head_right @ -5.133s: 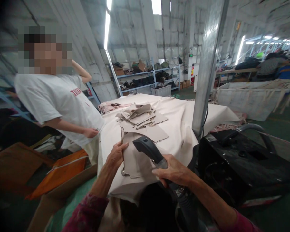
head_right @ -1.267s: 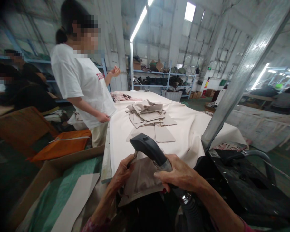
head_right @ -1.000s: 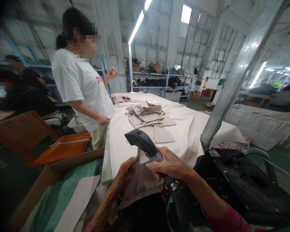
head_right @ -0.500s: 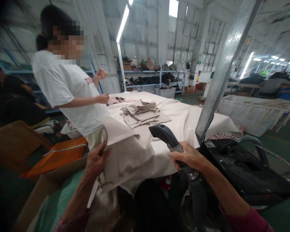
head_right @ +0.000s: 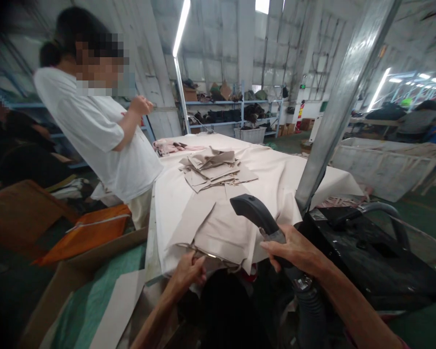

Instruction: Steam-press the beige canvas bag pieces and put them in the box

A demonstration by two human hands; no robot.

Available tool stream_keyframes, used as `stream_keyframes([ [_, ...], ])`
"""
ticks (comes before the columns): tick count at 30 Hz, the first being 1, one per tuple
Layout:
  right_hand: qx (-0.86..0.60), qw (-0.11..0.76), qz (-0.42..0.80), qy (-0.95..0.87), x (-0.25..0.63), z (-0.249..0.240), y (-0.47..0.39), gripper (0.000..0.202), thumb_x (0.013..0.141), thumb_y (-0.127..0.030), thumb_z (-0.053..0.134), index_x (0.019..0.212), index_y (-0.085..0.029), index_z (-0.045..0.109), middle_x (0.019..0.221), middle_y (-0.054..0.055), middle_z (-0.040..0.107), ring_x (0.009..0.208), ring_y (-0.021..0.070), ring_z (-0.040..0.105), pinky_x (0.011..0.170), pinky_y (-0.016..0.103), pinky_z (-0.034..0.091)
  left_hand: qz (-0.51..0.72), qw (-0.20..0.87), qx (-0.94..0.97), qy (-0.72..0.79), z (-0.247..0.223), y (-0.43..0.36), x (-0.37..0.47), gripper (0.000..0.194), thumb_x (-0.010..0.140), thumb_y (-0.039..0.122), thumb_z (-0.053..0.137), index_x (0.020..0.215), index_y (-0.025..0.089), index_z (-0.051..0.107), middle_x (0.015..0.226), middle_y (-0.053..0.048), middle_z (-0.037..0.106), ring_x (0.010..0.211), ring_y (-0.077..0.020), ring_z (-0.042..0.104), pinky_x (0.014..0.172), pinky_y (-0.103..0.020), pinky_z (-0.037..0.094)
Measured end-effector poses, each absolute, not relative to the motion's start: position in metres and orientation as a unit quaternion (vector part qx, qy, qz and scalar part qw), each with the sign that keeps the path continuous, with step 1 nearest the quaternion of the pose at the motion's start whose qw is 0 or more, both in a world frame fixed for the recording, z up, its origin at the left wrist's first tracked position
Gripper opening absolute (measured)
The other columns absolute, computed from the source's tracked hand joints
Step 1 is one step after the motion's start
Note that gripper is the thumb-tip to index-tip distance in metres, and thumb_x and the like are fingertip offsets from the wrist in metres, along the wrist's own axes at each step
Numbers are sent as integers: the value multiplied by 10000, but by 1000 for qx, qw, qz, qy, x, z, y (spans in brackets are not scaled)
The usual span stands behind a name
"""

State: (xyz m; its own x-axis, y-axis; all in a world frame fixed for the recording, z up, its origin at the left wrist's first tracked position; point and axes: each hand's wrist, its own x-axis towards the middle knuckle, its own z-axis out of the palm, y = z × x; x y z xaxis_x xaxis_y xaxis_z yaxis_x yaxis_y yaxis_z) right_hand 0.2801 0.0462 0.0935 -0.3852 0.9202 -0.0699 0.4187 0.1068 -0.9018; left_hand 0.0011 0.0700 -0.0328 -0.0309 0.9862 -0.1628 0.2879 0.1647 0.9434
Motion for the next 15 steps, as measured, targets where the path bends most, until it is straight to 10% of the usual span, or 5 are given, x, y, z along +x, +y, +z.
stream_keyframes([
  [7,-479,246,487,-688,260,78,74,326,817,-364,536,580,-140,543,466,11,570,436,111,492,471,213,388,292,16,717,633,17,96,-16,294,902,251,324,816,169,593,804,-67,632,769,-182,600,721,-297,439],
  [15,-472,206,547,-659,199,66,138,262,766,-328,588,599,-131,546,473,7,575,404,110,529,401,191,404,268,-57,770,577,-74,132,24,345,883,174,374,1146,47,558,1219,-196,558,1181,-268,482,959,-419,414],
])
